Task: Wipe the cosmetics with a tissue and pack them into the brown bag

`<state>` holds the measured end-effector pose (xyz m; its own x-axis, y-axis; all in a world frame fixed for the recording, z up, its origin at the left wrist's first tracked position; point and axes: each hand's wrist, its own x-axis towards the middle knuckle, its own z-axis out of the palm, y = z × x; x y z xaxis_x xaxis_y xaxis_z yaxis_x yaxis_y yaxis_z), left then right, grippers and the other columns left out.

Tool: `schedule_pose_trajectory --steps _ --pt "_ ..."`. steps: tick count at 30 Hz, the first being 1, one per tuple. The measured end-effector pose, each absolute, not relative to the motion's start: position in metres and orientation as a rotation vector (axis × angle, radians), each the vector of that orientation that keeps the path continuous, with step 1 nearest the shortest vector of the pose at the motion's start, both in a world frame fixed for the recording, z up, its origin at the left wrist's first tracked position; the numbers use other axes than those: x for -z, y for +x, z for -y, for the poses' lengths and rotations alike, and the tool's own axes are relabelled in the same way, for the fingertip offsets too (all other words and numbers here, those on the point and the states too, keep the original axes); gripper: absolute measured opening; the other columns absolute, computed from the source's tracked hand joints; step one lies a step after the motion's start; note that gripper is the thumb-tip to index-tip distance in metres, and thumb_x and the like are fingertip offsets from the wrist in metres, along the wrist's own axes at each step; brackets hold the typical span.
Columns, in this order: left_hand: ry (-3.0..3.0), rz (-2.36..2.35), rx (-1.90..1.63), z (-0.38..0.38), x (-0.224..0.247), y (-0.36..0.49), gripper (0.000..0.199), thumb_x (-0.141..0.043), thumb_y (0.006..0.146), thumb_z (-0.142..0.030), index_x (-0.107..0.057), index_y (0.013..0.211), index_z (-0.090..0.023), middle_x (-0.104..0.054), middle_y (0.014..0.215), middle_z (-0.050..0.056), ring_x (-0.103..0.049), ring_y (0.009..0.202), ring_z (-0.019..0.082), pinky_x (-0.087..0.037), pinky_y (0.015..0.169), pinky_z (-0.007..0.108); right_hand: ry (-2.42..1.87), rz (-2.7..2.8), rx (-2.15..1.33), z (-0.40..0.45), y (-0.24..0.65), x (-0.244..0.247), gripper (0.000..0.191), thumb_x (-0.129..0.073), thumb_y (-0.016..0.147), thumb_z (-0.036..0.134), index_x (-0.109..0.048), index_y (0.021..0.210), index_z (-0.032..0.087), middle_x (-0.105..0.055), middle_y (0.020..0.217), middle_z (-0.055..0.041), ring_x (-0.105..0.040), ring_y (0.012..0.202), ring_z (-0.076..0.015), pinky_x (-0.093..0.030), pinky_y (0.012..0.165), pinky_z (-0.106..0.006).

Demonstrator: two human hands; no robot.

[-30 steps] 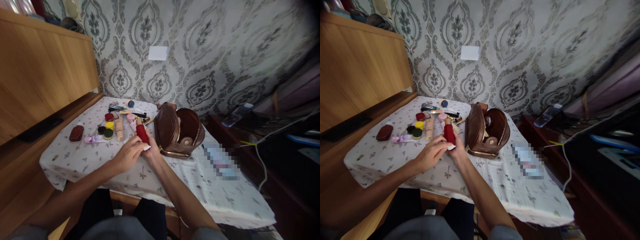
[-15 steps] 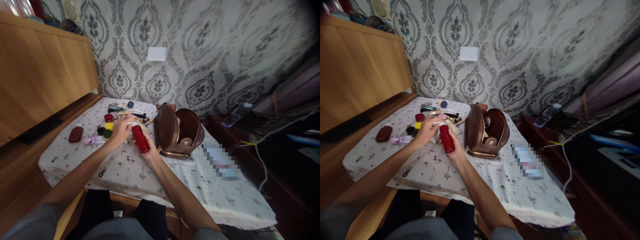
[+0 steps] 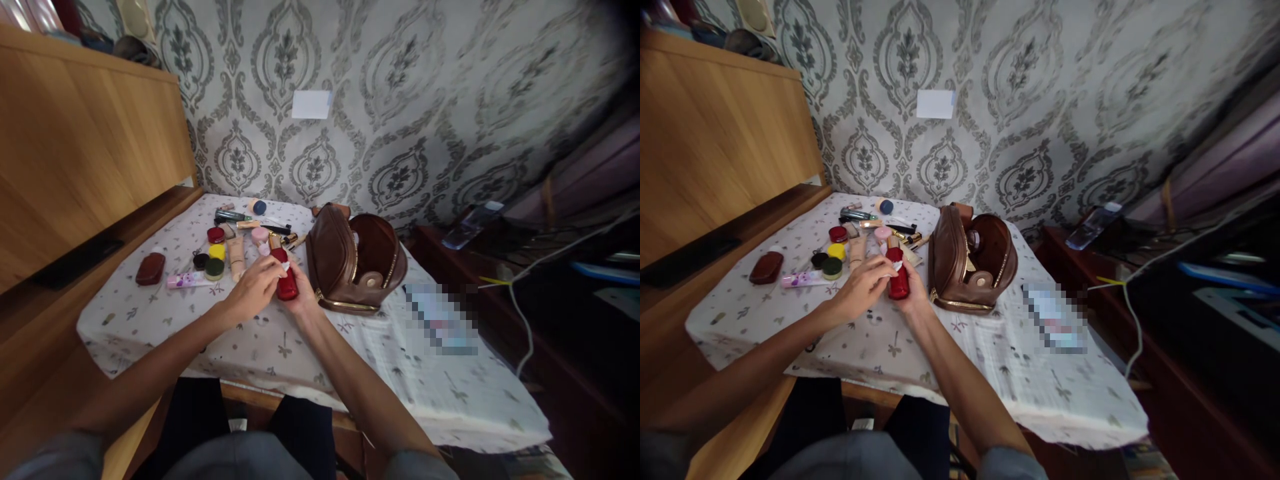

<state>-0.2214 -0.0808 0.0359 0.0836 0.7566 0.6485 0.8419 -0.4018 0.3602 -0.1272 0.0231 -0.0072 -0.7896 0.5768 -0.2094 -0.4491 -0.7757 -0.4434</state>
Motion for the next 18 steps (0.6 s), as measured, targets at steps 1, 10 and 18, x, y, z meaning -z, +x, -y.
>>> schedule_pose_trajectory --steps 1,10,18 --pt "-2.259 1.634 1.228 0.085 -0.036 -0.218 0.025 -0.043 0.092 -0.003 -0.063 0.095 -0.018 -0.060 0.097 0.006 -0.059 0.094 0.019 -0.052 0.084 0.033 -0.472 0.500 -2.501 -0.023 -0.127 0.007 0.019 -0.056 0.093 0.028 -0.065 0.082 0.016 -0.070 0.060 0.0018 -0.063 0.050 -0.0110 -0.058 0.055 -0.020" --pt "-2.385 1.582 1.178 0.109 -0.036 -0.203 0.025 -0.041 0.098 -0.010 -0.064 0.098 -0.019 -0.060 0.099 0.007 -0.057 0.095 0.020 -0.050 0.086 0.034 -0.514 0.451 -2.557 -0.020 -0.129 0.004 0.026 -0.054 0.095 0.036 -0.068 0.091 0.015 -0.074 0.070 -0.0036 -0.068 0.062 -0.0144 -0.058 0.057 -0.021" --pt "-2.211 1.800 1.308 0.083 -0.030 -0.228 0.024 -0.045 0.094 -0.011 -0.067 0.100 -0.021 -0.063 0.100 0.006 -0.062 0.096 0.020 -0.053 0.087 0.034 -0.506 0.519 -2.479 -0.012 -0.131 0.006 0.015 -0.067 0.088 0.031 -0.068 0.093 0.017 -0.075 0.075 -0.0008 -0.070 0.062 -0.0117 -0.058 0.059 -0.018"
